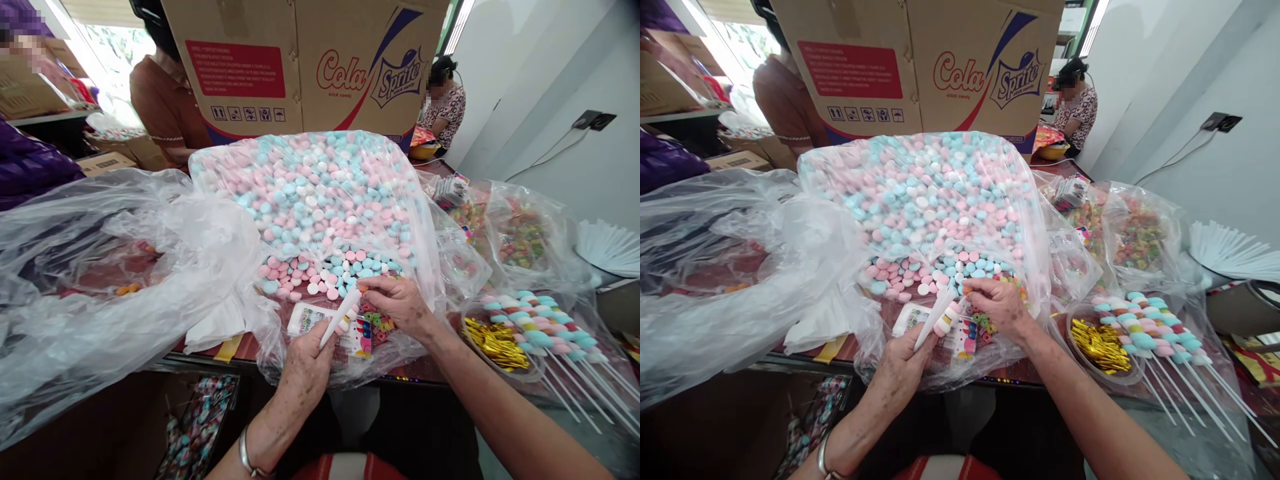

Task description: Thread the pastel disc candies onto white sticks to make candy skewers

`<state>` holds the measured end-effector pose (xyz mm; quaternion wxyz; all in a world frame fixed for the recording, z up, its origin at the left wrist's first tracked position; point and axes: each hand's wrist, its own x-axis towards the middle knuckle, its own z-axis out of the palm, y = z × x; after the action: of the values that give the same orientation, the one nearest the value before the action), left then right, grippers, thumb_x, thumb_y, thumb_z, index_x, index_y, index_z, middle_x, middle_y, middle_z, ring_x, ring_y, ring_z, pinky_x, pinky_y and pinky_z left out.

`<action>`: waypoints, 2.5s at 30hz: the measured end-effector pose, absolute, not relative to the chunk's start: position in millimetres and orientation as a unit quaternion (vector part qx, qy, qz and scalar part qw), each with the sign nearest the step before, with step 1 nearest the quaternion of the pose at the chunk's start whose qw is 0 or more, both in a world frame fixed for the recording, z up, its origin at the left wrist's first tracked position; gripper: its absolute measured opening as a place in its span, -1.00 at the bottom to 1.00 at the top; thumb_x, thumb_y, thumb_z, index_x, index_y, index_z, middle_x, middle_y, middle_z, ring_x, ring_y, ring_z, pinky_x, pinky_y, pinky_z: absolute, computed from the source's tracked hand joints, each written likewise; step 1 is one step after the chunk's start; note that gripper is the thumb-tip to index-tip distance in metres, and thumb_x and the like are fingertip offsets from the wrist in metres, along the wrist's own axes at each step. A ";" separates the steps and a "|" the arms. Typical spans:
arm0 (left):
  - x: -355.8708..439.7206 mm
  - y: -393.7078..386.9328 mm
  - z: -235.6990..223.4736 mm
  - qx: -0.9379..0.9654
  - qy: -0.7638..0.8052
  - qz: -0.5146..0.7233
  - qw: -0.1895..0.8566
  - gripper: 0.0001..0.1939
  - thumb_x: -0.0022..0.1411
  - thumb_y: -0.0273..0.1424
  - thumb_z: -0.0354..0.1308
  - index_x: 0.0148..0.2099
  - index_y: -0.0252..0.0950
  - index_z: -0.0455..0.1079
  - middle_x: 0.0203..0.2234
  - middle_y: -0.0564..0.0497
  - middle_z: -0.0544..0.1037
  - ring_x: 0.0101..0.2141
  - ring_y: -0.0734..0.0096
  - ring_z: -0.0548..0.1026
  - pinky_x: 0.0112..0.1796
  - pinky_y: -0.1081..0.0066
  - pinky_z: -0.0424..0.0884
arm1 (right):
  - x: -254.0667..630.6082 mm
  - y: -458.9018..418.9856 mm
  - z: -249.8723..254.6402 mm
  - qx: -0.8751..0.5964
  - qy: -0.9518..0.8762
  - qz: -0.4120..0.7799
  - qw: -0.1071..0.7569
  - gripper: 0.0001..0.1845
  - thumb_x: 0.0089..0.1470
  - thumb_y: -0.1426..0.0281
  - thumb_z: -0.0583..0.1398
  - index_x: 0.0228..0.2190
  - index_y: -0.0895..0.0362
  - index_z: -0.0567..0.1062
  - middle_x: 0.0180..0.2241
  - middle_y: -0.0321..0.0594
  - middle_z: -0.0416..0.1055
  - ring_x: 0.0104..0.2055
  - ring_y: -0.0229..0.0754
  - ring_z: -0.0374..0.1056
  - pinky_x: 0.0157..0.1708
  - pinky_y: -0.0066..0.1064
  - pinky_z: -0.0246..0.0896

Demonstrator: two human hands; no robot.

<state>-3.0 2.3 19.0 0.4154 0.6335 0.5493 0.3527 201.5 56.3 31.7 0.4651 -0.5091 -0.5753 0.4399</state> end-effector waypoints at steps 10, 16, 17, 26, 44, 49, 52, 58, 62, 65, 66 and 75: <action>-4.1 1.6 12.5 0.596 0.538 0.379 0.460 -0.63 0.30 -0.15 0.06 -0.28 -0.33 0.53 -0.66 0.16 0.23 -0.58 0.44 0.19 -0.52 0.45 0.13 | 198.1 56.0 23.8 -0.545 -0.620 0.268 0.496 -0.70 0.10 0.30 0.20 -0.16 0.04 0.64 -0.17 -0.25 0.62 -0.11 -0.08 0.54 -0.02 -0.22 0.45; -4.4 1.8 12.9 0.601 0.538 0.381 0.452 -0.64 0.29 -0.17 0.08 -0.16 -0.33 0.58 -0.66 0.15 0.25 -0.57 0.44 0.19 -0.49 0.45 0.16 | 198.8 52.6 21.8 -0.517 -0.674 0.259 0.461 -0.67 0.11 0.35 0.16 -0.13 0.02 0.64 -0.14 -0.26 0.61 -0.10 -0.10 0.54 0.00 -0.23 0.44; -4.6 1.5 13.9 0.600 0.537 0.381 0.454 -0.63 0.29 -0.18 0.08 -0.13 -0.33 0.58 -0.67 0.16 0.24 -0.57 0.44 0.18 -0.49 0.45 0.16 | 199.4 51.4 22.9 -0.507 -0.685 0.250 0.459 -0.67 0.11 0.36 0.15 -0.13 0.02 0.64 -0.14 -0.25 0.61 -0.09 -0.10 0.54 0.00 -0.24 0.44; -4.6 1.1 18.0 0.591 0.539 0.378 0.466 -0.60 0.26 -0.18 0.09 -0.07 -0.34 0.59 -0.68 0.17 0.20 -0.58 0.43 0.16 -0.50 0.45 0.14 | 199.8 51.5 19.9 -0.526 -0.649 0.273 0.478 -0.71 0.11 0.31 0.18 -0.19 0.05 0.65 -0.19 -0.23 0.63 -0.18 -0.09 0.57 -0.09 -0.23 0.50; -1.7 -3.4 14.2 0.563 0.537 0.378 0.502 -0.63 0.30 -0.12 0.05 -0.41 -0.29 0.36 -0.67 0.17 0.21 -0.58 0.48 0.15 -0.53 0.45 0.06 | 185.6 40.4 12.4 -0.497 -0.668 0.125 0.539 -0.72 0.21 0.38 0.15 -0.12 0.07 0.61 -0.17 -0.21 0.62 -0.14 -0.16 0.55 -0.06 -0.35 0.48; 0.0 -4.4 18.2 0.553 0.534 0.387 0.510 -0.58 0.28 -0.14 0.07 -0.55 -0.26 0.24 -0.68 0.17 0.20 -0.59 0.49 0.12 -0.54 0.45 0.04 | 180.3 38.1 11.0 -0.533 -0.615 0.192 0.549 -0.74 0.19 0.33 0.16 -0.15 0.05 0.62 -0.20 -0.25 0.63 -0.20 -0.18 0.56 -0.16 -0.38 0.51; 1.2 -5.0 21.5 0.546 0.531 0.392 0.516 -0.58 0.27 -0.15 0.08 -0.56 -0.26 0.22 -0.68 0.15 0.22 -0.59 0.49 0.14 -0.54 0.45 0.04 | 179.9 36.4 11.6 -0.536 -0.609 0.195 0.552 -0.74 0.20 0.33 0.15 -0.16 0.05 0.62 -0.23 -0.26 0.63 -0.24 -0.18 0.56 -0.21 -0.39 0.52; 3.8 -6.4 19.2 0.521 0.529 0.397 0.539 -0.61 0.27 -0.16 0.11 -0.53 -0.26 0.26 -0.69 0.16 0.24 -0.61 0.51 0.13 -0.56 0.46 0.03 | 183.3 32.1 16.4 -0.480 -0.700 0.093 0.521 -0.70 0.23 0.39 0.13 -0.08 0.04 0.60 -0.16 -0.19 0.61 -0.12 -0.12 0.55 -0.05 -0.29 0.48; 5.4 -6.8 19.3 0.519 0.526 0.403 0.540 -0.58 0.28 -0.16 0.11 -0.55 -0.26 0.23 -0.69 0.17 0.22 -0.62 0.53 0.11 -0.57 0.46 0.01 | 186.6 32.0 20.6 -0.426 -0.773 0.027 0.469 -0.65 0.25 0.44 0.08 -0.01 0.07 0.56 -0.10 -0.13 0.59 -0.06 -0.12 0.52 -0.01 -0.29 0.46; 5.7 -5.4 21.8 0.519 0.529 0.404 0.536 -0.60 0.27 -0.17 0.12 -0.54 -0.26 0.23 -0.69 0.18 0.20 -0.61 0.53 0.11 -0.57 0.47 0.02 | 187.5 33.8 23.6 -0.406 -0.795 0.008 0.450 -0.65 0.25 0.46 0.07 -0.02 0.10 0.55 -0.12 -0.09 0.59 -0.07 -0.12 0.53 -0.04 -0.30 0.46; 5.6 -4.9 21.9 0.520 0.530 0.404 0.534 -0.61 0.26 -0.17 0.12 -0.53 -0.27 0.24 -0.69 0.18 0.21 -0.61 0.53 0.11 -0.57 0.47 0.02 | 186.9 34.3 24.4 -0.402 -0.797 0.007 0.452 -0.66 0.25 0.46 0.07 -0.03 0.12 0.56 -0.15 -0.08 0.60 -0.10 -0.11 0.53 -0.06 -0.30 0.47; 3.9 -1.8 7.8 0.474 0.542 0.443 0.534 -0.63 0.18 -0.09 0.20 -0.45 -0.30 0.33 -0.68 0.18 0.24 -0.62 0.54 0.14 -0.59 0.49 0.04 | 176.5 31.5 31.1 -0.360 -0.806 0.089 0.462 -0.65 0.25 0.47 0.04 -0.04 0.10 0.55 -0.17 -0.13 0.60 -0.13 -0.18 0.53 -0.11 -0.37 0.45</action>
<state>3.9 -1.8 7.8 0.5345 0.4741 0.5418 0.4428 176.5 31.5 31.1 0.4621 -0.3602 -0.8055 0.0888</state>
